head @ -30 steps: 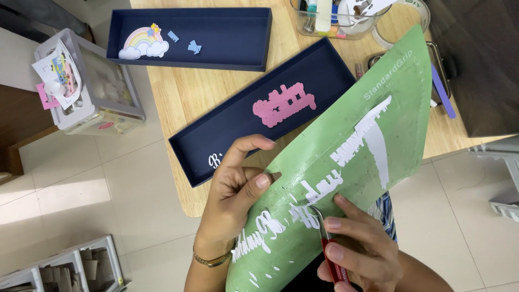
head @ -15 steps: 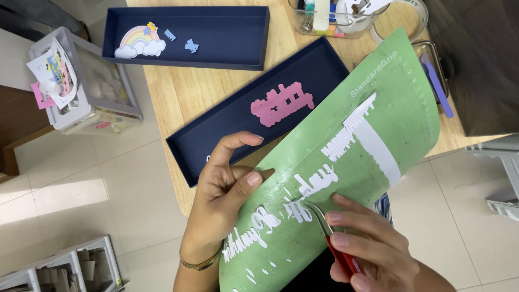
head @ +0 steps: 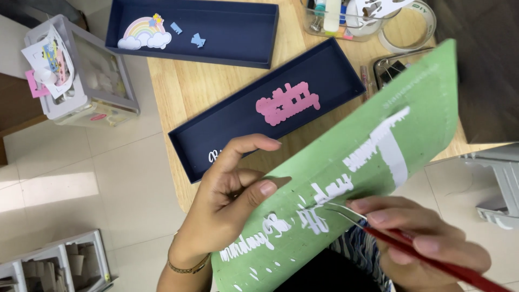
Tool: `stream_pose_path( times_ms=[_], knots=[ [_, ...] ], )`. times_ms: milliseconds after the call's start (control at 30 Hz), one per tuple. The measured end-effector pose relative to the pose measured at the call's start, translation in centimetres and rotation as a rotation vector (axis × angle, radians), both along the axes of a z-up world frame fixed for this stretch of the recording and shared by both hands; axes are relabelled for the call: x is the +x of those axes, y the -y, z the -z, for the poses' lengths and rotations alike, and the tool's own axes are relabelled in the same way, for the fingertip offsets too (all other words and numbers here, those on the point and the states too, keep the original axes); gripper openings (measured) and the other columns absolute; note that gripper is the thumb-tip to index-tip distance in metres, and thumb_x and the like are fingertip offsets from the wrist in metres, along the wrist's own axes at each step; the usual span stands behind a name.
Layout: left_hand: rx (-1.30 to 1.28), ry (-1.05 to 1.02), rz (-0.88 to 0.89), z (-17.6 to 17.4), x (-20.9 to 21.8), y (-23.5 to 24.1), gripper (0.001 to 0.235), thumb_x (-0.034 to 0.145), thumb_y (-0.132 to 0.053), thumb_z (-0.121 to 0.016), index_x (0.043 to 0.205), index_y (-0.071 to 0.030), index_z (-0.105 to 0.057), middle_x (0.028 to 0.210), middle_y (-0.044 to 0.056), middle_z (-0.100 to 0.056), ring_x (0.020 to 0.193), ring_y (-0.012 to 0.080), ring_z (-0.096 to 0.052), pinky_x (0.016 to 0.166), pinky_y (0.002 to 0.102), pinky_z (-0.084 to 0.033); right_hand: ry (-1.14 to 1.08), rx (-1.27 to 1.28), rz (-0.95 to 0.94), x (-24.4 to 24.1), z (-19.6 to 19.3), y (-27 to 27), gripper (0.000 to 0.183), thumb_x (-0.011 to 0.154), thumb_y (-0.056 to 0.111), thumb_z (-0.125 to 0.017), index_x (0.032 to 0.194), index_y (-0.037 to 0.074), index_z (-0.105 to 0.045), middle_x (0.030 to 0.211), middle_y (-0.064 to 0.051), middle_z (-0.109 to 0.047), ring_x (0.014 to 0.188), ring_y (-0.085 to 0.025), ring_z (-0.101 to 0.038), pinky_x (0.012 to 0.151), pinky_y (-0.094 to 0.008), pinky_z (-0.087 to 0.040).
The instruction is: Using a weeding tool to remove excess vinyl from a cut design on a cutting mat.
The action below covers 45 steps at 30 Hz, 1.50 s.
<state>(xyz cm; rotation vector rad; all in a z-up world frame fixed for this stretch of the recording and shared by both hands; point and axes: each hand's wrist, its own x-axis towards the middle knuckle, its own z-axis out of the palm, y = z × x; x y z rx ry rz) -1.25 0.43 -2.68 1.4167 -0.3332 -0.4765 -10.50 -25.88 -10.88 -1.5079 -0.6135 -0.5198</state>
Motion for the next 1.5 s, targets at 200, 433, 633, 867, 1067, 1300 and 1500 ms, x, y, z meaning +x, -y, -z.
stream_pose_path(
  times_ms=[200, 433, 633, 867, 1067, 1300, 1500],
  knots=[
    [0.066, 0.118, 0.064, -1.6, 0.1, 0.0, 0.035, 0.105, -0.005, -0.053, 0.139, -0.007, -0.044, 0.06, -0.005, -0.021, 0.058, 0.0071, -0.019, 0.114, 0.043, -0.062, -0.04, 0.008, -0.093, 0.4, 0.1, 2.1, 0.04, 0.094, 0.0, -0.061, 0.132, 0.009, -0.05, 0.124, -0.028, -0.066, 0.115, -0.041, -0.079, 0.105, -0.057, -0.079],
    [0.319, 0.258, 0.103, -2.4, -0.1, -0.8, 0.038, 0.104, -0.008, -0.06, 0.14, -0.012, -0.048, 0.054, -0.007, -0.044, 0.052, 0.0073, -0.036, 0.069, 0.018, -0.046, -0.03, -0.099, -0.258, 2.2, -0.2, 4.6, 0.04, 0.093, 0.001, -0.063, 0.131, 0.008, -0.051, 0.124, -0.028, -0.069, 0.116, -0.043, -0.082, 0.107, -0.056, -0.079],
    [0.433, 0.431, 0.169, -2.2, 0.2, -0.8, 0.042, 0.102, -0.007, -0.063, 0.139, -0.016, -0.045, 0.077, -0.004, -0.065, 0.045, 0.0123, -0.033, 0.068, 0.02, -0.047, -0.107, -0.024, 0.01, 2.5, -1.5, 0.9, 0.024, 0.09, 0.011, -0.068, 0.112, 0.013, -0.058, 0.103, -0.017, -0.075, 0.094, -0.032, -0.087, 0.091, -0.045, -0.084],
    [0.476, 0.424, 0.192, -1.8, 1.7, -1.3, 0.042, 0.105, -0.009, -0.062, 0.142, -0.018, -0.046, 0.051, -0.005, -0.032, 0.044, 0.0115, -0.024, 0.05, 0.024, -0.027, -0.29, 0.034, -0.188, 3.2, -1.4, 2.4, 0.017, 0.1, 0.015, -0.057, 0.112, 0.011, -0.068, 0.11, -0.022, -0.076, 0.103, -0.042, -0.085, 0.098, -0.052, -0.078],
    [0.489, 0.527, 0.306, -1.2, 4.6, -1.0, 0.044, 0.106, -0.01, -0.064, 0.145, -0.018, -0.043, 0.055, -0.002, -0.032, 0.046, 0.014, -0.03, 0.052, 0.027, -0.027, -0.359, -0.002, 0.004, 4.6, -3.5, 0.2, 0.021, 0.088, 0.003, -0.067, 0.108, 0.003, -0.06, 0.102, -0.023, -0.074, 0.095, -0.036, -0.085, 0.092, -0.047, -0.08],
    [0.464, 0.708, 0.353, 4.2, 8.9, -0.6, 0.026, 0.105, -0.01, -0.066, 0.123, -0.018, -0.05, 0.051, -0.004, -0.043, 0.039, 0.0104, -0.034, 0.046, 0.026, -0.023, -0.325, -0.053, 0.031, 7.5, -1.0, 0.0, 0.024, 0.099, 0.004, -0.061, 0.121, -0.002, -0.052, 0.106, -0.027, -0.07, 0.106, -0.042, -0.079, 0.095, -0.048, -0.075],
    [0.776, 1.213, 0.002, 6.8, 9.0, -0.7, 0.01, 0.106, -0.006, -0.062, 0.103, -0.015, -0.061, 0.081, -0.004, -0.069, 0.058, 0.0161, -0.058, 0.053, 0.031, -0.037, -0.435, 0.06, 0.281, 6.0, 4.4, 1.3, 0.021, 0.112, 0.023, -0.057, 0.126, 0.008, -0.051, 0.099, -0.013, -0.062, 0.094, -0.026, -0.07, 0.098, -0.051, -0.07]
  ],
)
